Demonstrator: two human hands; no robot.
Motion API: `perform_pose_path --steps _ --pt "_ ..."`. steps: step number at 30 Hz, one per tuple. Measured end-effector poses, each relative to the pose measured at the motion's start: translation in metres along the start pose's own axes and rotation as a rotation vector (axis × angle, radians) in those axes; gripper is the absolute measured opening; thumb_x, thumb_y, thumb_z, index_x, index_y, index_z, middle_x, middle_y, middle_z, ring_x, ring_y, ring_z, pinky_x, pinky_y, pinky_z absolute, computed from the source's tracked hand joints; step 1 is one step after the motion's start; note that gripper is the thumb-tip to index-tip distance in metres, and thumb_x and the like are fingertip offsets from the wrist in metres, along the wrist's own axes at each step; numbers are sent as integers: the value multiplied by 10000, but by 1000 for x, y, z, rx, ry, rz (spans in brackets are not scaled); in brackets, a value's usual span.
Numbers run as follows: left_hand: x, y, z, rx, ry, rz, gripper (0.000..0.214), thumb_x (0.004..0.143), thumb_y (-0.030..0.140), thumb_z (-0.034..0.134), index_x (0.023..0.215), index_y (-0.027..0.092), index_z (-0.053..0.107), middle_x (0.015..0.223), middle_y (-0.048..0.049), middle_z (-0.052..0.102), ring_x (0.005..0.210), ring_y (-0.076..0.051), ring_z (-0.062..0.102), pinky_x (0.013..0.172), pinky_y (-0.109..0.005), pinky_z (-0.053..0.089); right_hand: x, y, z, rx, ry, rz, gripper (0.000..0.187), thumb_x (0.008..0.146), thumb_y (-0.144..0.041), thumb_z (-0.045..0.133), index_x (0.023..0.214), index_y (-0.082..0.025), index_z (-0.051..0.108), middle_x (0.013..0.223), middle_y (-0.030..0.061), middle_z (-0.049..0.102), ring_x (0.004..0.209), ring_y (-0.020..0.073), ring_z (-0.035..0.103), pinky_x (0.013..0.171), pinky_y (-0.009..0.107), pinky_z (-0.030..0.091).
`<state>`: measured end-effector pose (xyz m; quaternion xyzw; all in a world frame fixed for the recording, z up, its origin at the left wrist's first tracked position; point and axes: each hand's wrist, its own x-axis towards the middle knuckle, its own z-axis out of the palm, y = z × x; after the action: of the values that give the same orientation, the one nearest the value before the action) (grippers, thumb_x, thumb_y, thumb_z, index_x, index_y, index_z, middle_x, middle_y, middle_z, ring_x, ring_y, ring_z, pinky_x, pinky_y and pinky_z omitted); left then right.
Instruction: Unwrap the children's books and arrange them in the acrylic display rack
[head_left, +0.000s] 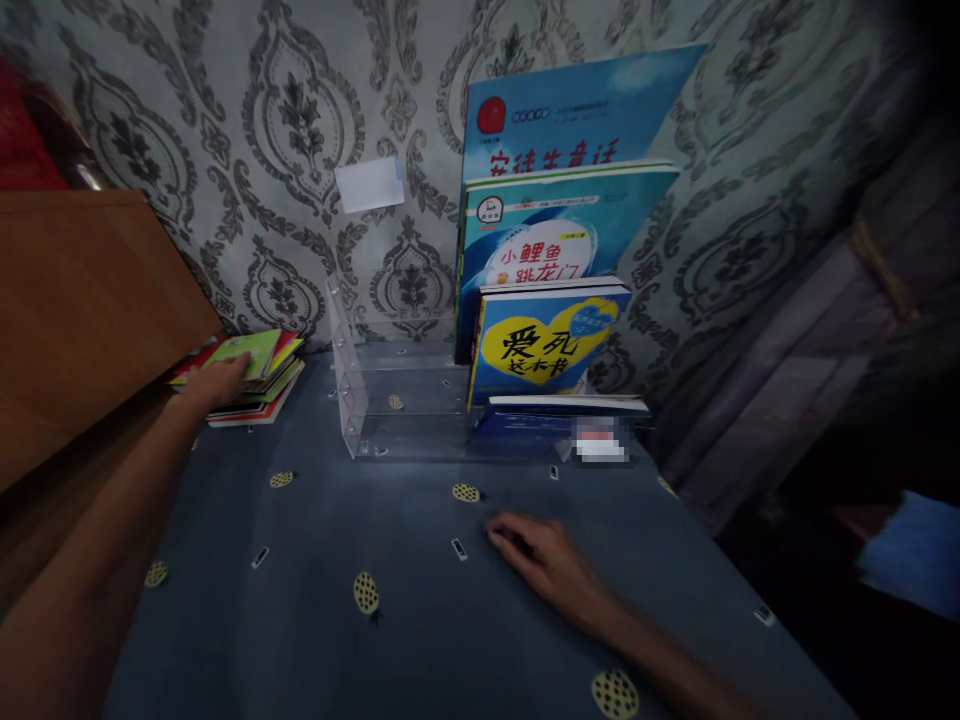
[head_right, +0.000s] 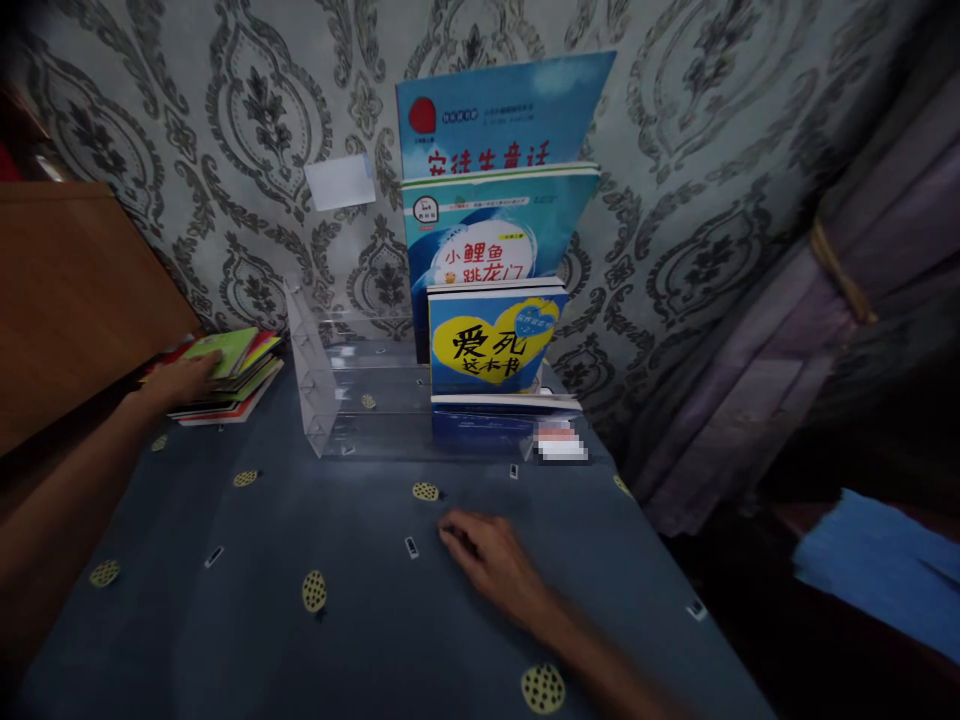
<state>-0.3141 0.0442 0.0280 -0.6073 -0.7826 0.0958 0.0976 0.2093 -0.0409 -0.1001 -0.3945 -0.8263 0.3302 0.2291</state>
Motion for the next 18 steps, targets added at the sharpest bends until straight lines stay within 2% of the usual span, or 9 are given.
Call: perform_pose_path --steps 5,10,15,18 --pt "-10 3 -8 69 -75 -65 527 1023 335 382 1475 75 456 1455 -255 562 1266 -388 602 999 -493 481 -1 0 -1 -11 6 -13 344 1017 -425 433 937 -225 701 763 36 701 684 178 638 674 284 480" --pt "-26 8 -20 123 -83 -45 456 1020 344 375 1352 110 581 1331 -214 656 1214 -372 631 984 -494 496 -1 2 0 3 -6 -16 322 1015 -403 440 952 -217 695 799 39 711 699 179 643 707 286 486" --pt "-36 17 -4 100 0 -45 621 957 311 470 1538 132 343 1561 -238 436 1363 -430 481 1021 -658 445 0 0 0 -12 -7 -13 306 1003 -370 443 946 -210 698 781 37 707 687 180 633 706 296 491" --pt "-42 22 8 58 34 -67 618 948 189 398 1552 106 294 1555 -255 428 1346 -416 492 989 -632 483 0 -1 0 -5 -11 -19 299 999 -358 439 938 -210 692 795 37 715 687 177 629 705 299 491"
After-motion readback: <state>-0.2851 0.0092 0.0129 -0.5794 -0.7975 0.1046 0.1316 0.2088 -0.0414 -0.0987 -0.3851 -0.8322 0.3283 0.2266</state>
